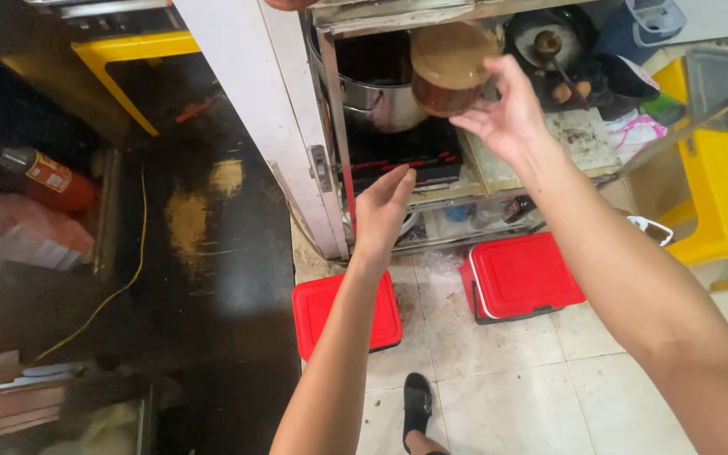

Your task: Prepare a banh mi sandwich by filling bread with ingredients, adding sauce, and toasting.

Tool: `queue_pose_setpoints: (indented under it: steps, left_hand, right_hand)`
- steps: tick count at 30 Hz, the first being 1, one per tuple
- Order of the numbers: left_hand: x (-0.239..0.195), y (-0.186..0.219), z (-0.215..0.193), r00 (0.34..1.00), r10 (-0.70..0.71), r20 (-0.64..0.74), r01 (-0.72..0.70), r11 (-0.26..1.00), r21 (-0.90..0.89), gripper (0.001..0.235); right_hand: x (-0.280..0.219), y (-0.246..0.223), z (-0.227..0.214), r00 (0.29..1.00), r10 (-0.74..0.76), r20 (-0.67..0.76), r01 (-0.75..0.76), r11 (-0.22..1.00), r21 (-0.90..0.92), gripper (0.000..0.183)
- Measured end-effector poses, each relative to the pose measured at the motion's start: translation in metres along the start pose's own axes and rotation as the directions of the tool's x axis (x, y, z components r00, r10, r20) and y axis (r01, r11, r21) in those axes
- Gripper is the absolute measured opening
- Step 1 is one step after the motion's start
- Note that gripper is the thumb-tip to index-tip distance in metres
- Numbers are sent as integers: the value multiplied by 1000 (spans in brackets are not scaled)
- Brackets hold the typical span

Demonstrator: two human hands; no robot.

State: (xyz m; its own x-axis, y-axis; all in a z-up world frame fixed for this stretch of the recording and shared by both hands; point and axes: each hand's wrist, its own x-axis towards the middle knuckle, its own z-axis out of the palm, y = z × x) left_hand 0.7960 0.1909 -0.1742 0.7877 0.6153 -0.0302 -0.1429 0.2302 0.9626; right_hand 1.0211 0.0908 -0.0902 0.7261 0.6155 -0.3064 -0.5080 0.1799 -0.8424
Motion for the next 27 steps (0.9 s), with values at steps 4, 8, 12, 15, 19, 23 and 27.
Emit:
queue_pose_setpoints:
  steps: [4, 8, 12, 15, 19, 23, 27]
  left_hand:
    - [27, 8, 9, 989, -122, -82, 117, 992, -55, 55]
    - [49, 6, 6, 960, -250, -126, 232, 962, -143, 56]
    - [62, 2, 1, 955, -261, -139, 238, 957, -165, 55]
    - [66, -4, -5, 956, -250, -153, 228, 963, -146, 53]
    - [71, -13, -9, 960, -243, -141, 223, 965, -139, 53]
    - [72, -8, -8, 958, -255, -134, 239, 964, -120, 55]
    - [75, -11, -5, 958, -254, -130, 240, 964, -116, 56]
  right_hand:
    - [65, -11, 3, 998, -20, 54, 23, 999, -43, 96]
    - [141, -10, -10, 995, -88, -52, 77, 982, -173, 86]
    - [156, -14, 11, 990, -122, -71, 101, 964, -248, 84]
    - [170, -11, 24, 991, -119, -55, 100, 960, -263, 84]
    - [178, -12, 29, 991, -123, -56, 103, 955, -278, 83]
    - [185, -12, 35, 991, -126, -54, 105, 950, -293, 82]
    - [189, -16, 33, 989, -134, -55, 110, 944, -310, 81]
